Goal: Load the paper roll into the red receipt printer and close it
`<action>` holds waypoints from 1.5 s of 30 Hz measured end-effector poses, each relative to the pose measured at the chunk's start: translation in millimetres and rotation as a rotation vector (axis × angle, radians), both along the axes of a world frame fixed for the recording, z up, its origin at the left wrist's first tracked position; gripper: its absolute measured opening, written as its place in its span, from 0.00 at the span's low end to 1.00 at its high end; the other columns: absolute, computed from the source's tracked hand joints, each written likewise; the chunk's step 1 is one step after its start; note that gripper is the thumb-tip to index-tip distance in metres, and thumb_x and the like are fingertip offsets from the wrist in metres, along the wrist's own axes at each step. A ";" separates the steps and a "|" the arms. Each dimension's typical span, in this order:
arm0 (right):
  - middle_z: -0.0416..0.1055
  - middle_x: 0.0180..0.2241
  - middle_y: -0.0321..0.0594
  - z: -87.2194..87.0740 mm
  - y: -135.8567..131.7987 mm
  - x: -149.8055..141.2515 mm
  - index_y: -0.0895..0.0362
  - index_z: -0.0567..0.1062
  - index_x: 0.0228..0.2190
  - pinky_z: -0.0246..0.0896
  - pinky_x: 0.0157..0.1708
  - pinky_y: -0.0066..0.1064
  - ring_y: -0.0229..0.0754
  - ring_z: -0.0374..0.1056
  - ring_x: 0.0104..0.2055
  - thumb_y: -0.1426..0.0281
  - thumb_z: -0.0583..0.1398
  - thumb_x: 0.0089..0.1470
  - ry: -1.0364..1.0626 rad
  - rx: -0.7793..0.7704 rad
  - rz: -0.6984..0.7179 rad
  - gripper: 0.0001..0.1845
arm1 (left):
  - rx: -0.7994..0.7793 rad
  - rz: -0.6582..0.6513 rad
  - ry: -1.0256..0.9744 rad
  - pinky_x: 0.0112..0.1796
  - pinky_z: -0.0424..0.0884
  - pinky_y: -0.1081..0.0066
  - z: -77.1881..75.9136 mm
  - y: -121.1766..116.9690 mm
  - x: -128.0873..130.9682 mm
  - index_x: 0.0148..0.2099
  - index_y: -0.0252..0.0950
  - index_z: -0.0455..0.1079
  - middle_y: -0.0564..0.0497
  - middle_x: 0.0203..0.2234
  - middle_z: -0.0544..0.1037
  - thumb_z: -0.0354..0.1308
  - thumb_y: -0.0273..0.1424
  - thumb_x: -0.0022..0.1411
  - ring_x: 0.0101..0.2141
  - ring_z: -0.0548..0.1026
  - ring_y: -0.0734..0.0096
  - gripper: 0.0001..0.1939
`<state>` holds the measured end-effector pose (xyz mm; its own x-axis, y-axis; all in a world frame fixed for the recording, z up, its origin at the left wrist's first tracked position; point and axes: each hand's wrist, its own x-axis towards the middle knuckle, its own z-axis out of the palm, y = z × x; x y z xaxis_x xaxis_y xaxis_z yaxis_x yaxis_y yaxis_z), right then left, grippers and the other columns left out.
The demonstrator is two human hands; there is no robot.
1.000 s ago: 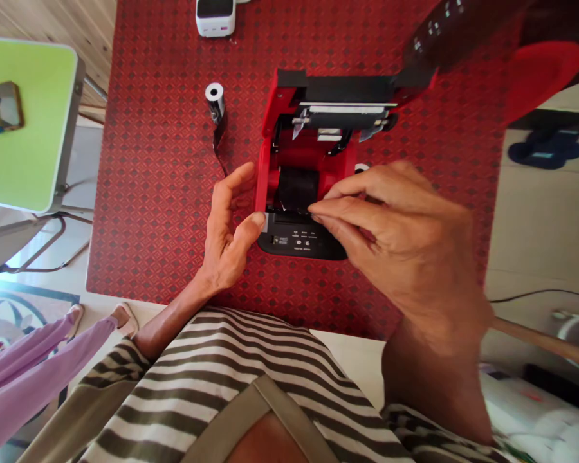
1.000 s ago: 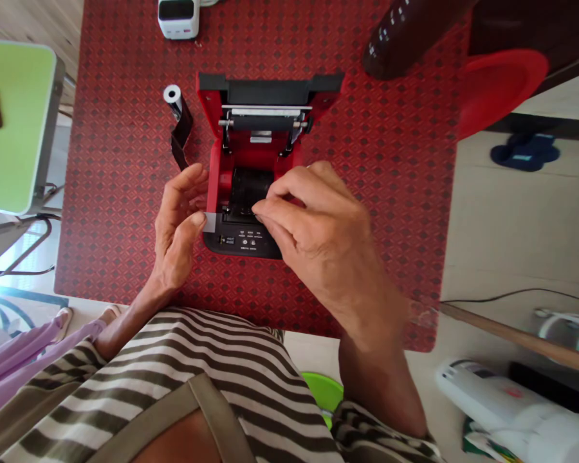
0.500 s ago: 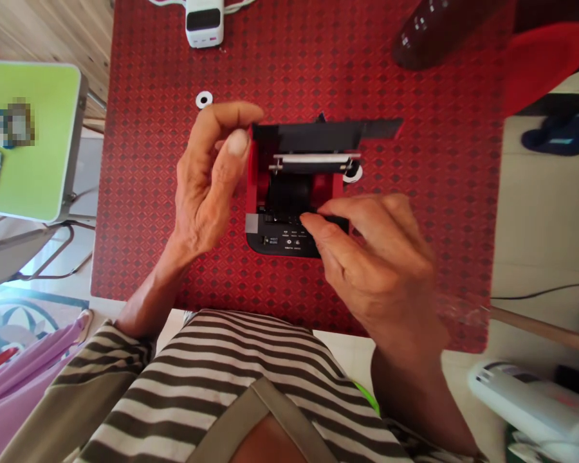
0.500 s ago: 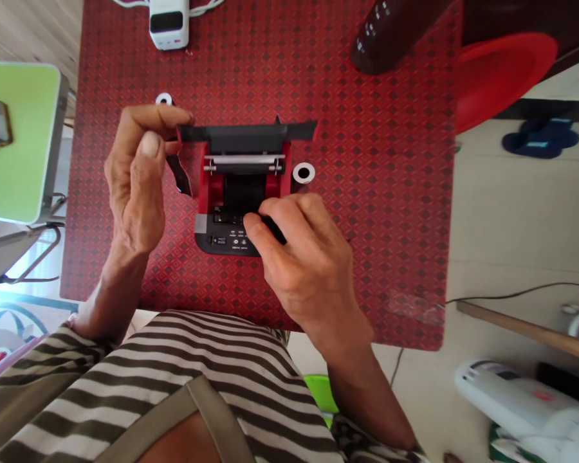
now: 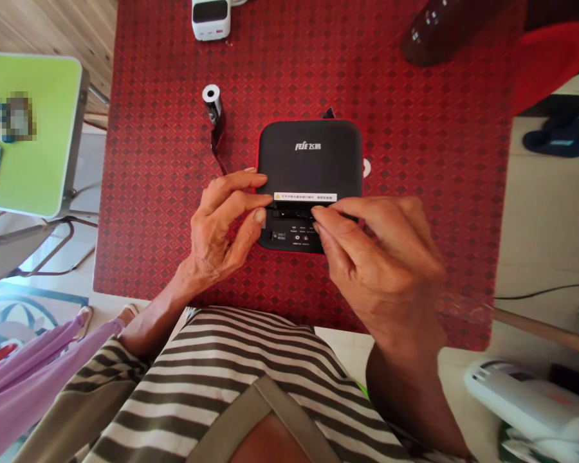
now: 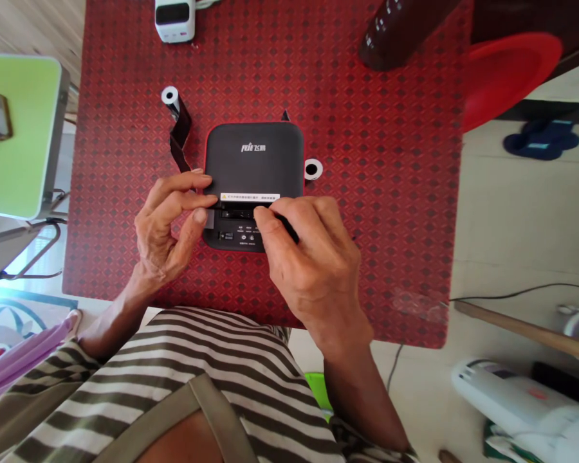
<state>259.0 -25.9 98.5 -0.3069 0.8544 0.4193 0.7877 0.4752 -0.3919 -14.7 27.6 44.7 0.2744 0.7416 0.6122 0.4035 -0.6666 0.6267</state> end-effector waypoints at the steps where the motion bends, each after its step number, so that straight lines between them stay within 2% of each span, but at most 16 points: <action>1: 0.92 0.59 0.46 1.9 0.1 0.2 0.37 0.83 0.76 0.84 0.60 0.59 0.62 0.87 0.56 0.77 0.67 0.80 0.029 0.013 -0.001 0.33 | 0.029 0.014 0.011 0.59 0.92 0.39 -2.5 -1.3 0.3 0.72 0.52 0.86 0.46 0.66 0.94 0.63 0.41 0.94 0.61 0.93 0.47 0.15; 3: 0.93 0.60 0.45 4.7 0.4 1.5 0.37 0.81 0.79 0.84 0.61 0.58 0.62 0.89 0.57 0.78 0.69 0.79 0.080 0.048 -0.020 0.37 | 0.041 0.034 0.042 0.57 0.90 0.40 -5.2 -4.2 0.1 0.72 0.52 0.86 0.45 0.67 0.94 0.63 0.40 0.94 0.60 0.93 0.47 0.15; 8: 0.94 0.64 0.44 0.2 -1.4 8.6 0.31 0.73 0.85 0.83 0.67 0.65 0.66 0.89 0.68 0.70 0.64 0.85 0.025 -0.018 -0.076 0.37 | -0.032 0.046 0.138 0.64 0.87 0.42 -6.7 -9.5 -4.8 0.68 0.51 0.87 0.45 0.70 0.93 0.63 0.45 0.93 0.65 0.91 0.45 0.15; 11: 0.94 0.62 0.46 -4.0 -4.2 9.4 0.35 0.72 0.86 0.81 0.67 0.63 0.67 0.89 0.70 0.71 0.66 0.84 0.018 -0.017 -0.079 0.38 | -0.050 0.019 0.138 0.67 0.85 0.45 -10.2 -10.6 -6.9 0.72 0.51 0.86 0.45 0.73 0.91 0.63 0.46 0.93 0.68 0.90 0.46 0.17; 15: 0.96 0.59 0.48 -4.7 -7.5 5.5 0.43 0.76 0.84 0.82 0.62 0.59 0.67 0.92 0.66 0.71 0.68 0.83 0.023 0.023 -0.066 0.36 | 0.018 0.010 0.111 0.66 0.83 0.50 -14.2 -10.6 -7.6 0.77 0.54 0.82 0.48 0.74 0.91 0.66 0.44 0.93 0.67 0.91 0.51 0.18; 18: 0.95 0.62 0.49 -6.5 -9.1 5.1 0.47 0.75 0.84 0.83 0.65 0.56 0.65 0.91 0.68 0.68 0.67 0.85 -0.022 0.015 -0.072 0.34 | 0.007 -0.006 0.099 0.68 0.82 0.48 -13.6 -9.2 -8.7 0.79 0.55 0.81 0.48 0.75 0.90 0.67 0.45 0.93 0.67 0.91 0.50 0.19; 22: 0.94 0.66 0.49 -15.5 -9.7 7.3 0.51 0.76 0.83 0.85 0.69 0.51 0.61 0.90 0.70 0.68 0.70 0.85 -0.002 0.065 -0.063 0.34 | 0.005 -0.011 0.086 0.64 0.85 0.42 -9.0 -11.6 -4.7 0.78 0.54 0.82 0.46 0.73 0.90 0.65 0.47 0.94 0.65 0.90 0.47 0.19; 25: 0.93 0.68 0.49 -27.0 -13.5 4.5 0.48 0.75 0.85 0.87 0.70 0.53 0.60 0.90 0.70 0.65 0.69 0.86 0.102 0.150 -0.081 0.34 | -0.105 0.061 -0.049 0.67 0.87 0.43 -10.6 -22.4 6.3 0.78 0.54 0.83 0.46 0.73 0.89 0.66 0.45 0.94 0.69 0.88 0.46 0.18; 28: 0.90 0.70 0.46 -42.5 -24.0 -2.3 0.38 0.74 0.86 0.87 0.68 0.59 0.62 0.89 0.69 0.62 0.67 0.86 0.252 0.159 -0.218 0.35 | -0.294 0.114 -0.327 0.68 0.88 0.44 -21.9 -35.2 17.2 0.87 0.57 0.72 0.44 0.78 0.83 0.70 0.51 0.91 0.71 0.87 0.45 0.31; 31: 0.87 0.70 0.49 -60.6 -36.7 -7.8 0.35 0.74 0.86 0.87 0.63 0.61 0.65 0.88 0.66 0.59 0.66 0.86 0.381 0.101 -0.344 0.35 | -0.488 0.068 -0.439 0.73 0.86 0.44 -33.8 -40.7 21.1 0.88 0.60 0.71 0.46 0.81 0.81 0.71 0.54 0.90 0.75 0.85 0.44 0.33; 33: 0.86 0.69 0.51 -71.4 -43.0 -9.6 0.37 0.72 0.87 0.89 0.59 0.59 0.64 0.88 0.62 0.56 0.66 0.86 0.391 0.076 -0.354 0.36 | -0.569 0.036 -0.473 0.76 0.84 0.42 -36.2 -39.8 20.9 0.86 0.58 0.74 0.46 0.81 0.82 0.71 0.54 0.90 0.78 0.83 0.41 0.32; 35: 0.87 0.67 0.52 -79.1 -46.5 -10.9 0.40 0.70 0.88 0.90 0.56 0.56 0.61 0.89 0.60 0.54 0.63 0.87 0.363 0.055 -0.334 0.36 | -0.611 0.032 -0.479 0.78 0.83 0.39 -33.6 -37.1 20.3 0.86 0.57 0.76 0.46 0.80 0.83 0.71 0.54 0.90 0.78 0.83 0.41 0.31; 38: 0.86 0.66 0.53 -83.8 -46.9 -14.1 0.44 0.70 0.87 0.91 0.59 0.57 0.61 0.88 0.63 0.52 0.58 0.89 0.350 0.045 -0.298 0.35 | -0.619 0.037 -0.439 0.78 0.84 0.38 -26.6 -33.5 19.6 0.85 0.59 0.76 0.49 0.79 0.84 0.72 0.56 0.88 0.77 0.84 0.40 0.32; 45: 0.85 0.66 0.57 -86.0 -42.0 -18.8 0.48 0.72 0.83 0.89 0.62 0.59 0.63 0.87 0.64 0.50 0.57 0.90 0.354 0.027 -0.275 0.33 | -0.674 0.029 -0.453 0.78 0.85 0.37 -25.0 -32.6 16.8 0.84 0.65 0.77 0.52 0.80 0.83 0.74 0.56 0.86 0.80 0.82 0.40 0.32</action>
<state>240.3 -67.9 12.5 0.0962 0.8715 0.4809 0.7060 0.2808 -0.6501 2.1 -5.0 19.7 0.0821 0.9935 0.0783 0.0261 -0.0807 0.9964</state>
